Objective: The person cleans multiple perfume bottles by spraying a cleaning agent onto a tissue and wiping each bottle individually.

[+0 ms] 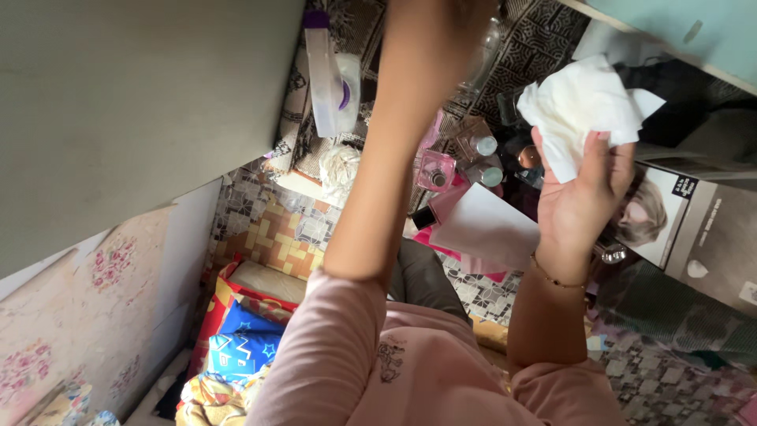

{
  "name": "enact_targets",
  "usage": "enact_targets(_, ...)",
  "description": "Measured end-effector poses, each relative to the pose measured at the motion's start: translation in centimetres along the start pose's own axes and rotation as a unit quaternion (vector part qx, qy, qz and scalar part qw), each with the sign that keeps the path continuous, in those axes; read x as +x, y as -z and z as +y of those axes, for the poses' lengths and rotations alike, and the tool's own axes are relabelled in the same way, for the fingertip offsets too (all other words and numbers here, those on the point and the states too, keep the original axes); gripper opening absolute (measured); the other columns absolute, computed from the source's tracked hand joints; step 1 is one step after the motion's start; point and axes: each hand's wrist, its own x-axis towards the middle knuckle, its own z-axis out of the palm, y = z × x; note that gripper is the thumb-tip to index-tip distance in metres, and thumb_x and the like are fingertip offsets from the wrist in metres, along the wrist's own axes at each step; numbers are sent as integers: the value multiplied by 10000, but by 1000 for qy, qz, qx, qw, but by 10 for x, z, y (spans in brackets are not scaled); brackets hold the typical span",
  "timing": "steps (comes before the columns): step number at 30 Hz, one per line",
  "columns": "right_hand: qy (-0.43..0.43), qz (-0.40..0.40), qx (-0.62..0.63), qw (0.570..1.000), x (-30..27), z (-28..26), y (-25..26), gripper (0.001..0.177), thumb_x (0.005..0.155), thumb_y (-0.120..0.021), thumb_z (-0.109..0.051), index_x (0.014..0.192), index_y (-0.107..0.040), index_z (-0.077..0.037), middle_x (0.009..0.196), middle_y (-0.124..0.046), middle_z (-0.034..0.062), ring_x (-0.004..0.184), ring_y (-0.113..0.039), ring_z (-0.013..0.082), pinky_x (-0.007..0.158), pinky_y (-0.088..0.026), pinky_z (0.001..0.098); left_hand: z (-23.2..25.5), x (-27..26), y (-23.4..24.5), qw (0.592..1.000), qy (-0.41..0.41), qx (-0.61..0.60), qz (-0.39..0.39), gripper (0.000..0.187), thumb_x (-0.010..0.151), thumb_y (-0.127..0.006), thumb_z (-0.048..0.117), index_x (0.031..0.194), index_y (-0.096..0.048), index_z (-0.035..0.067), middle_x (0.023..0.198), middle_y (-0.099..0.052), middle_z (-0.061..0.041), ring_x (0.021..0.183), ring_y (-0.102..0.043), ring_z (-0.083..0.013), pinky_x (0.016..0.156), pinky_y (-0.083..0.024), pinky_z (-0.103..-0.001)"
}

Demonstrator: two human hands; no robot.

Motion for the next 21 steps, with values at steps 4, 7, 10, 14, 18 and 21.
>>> enact_targets(4, 9, 18, 17, 1000, 1, 0, 4, 386, 1177, -541, -128, 1539, -456, -25, 1505, -593, 186, 1294, -661, 320, 1038, -621, 495, 31, -68, 30, 965, -144, 189, -111, 556, 767, -709, 225, 1282, -643, 26, 1264, -637, -140, 1272, -527, -364, 1125, -245, -608)
enact_targets(7, 11, 25, 34, 999, 1, -1, 8, 391, 1176, -531, -130, 1542, -449, -19, 1519, -582, 197, 1312, -660, 327, 1035, -627, 507, 26, -83, 17, 932, -114, 275, -205, 411, 804, -721, 210, 1211, -697, 153, 1282, -661, -56, 1323, -515, -319, 1196, -102, -670)
enact_targets(10, 36, -5, 19, 999, -1, 0, 13, 394, 1192, -523, -133, 1564, -444, -32, 1498, -570, 190, 1339, -647, 324, 1065, -610, 498, 19, -83, 1, 904, -87, 319, -272, 284, 861, -714, 152, 1136, -731, 220, 1176, -703, -19, 1273, -558, -280, 1216, -107, -662)
enact_targets(14, 65, -6, -18, 998, -7, 9, 26, 343, 1192, -519, -106, 1516, -467, -3, 1471, -578, 186, 1326, -641, 301, 1104, -600, 472, 16, -69, -1, 878, -95, 347, -316, 146, 941, -728, 171, 1048, -746, 269, 1087, -738, -18, 1222, -623, -199, 1283, -164, -616)
enact_targets(18, 149, -43, -196, 968, -16, 20, 16, 281, 1167, -574, -23, 1444, -537, 7, 1409, -613, 147, 1238, -614, 236, 1096, -520, 360, 29, -61, 18, 918, -106, 220, -311, 403, 710, -846, 346, 1017, -699, 131, 999, -730, -76, 1086, -657, -267, 1156, -271, -569)
enact_targets(21, 228, -155, -378, 884, -23, -7, -10, 347, 977, -677, 71, 1312, -595, 25, 1365, -598, 184, 1242, -609, 276, 1065, -506, 389, 38, -64, 34, 934, -146, 81, -316, 501, 786, -852, 326, 1151, -646, 52, 1128, -705, -158, 1159, -642, -339, 1108, -424, -473)
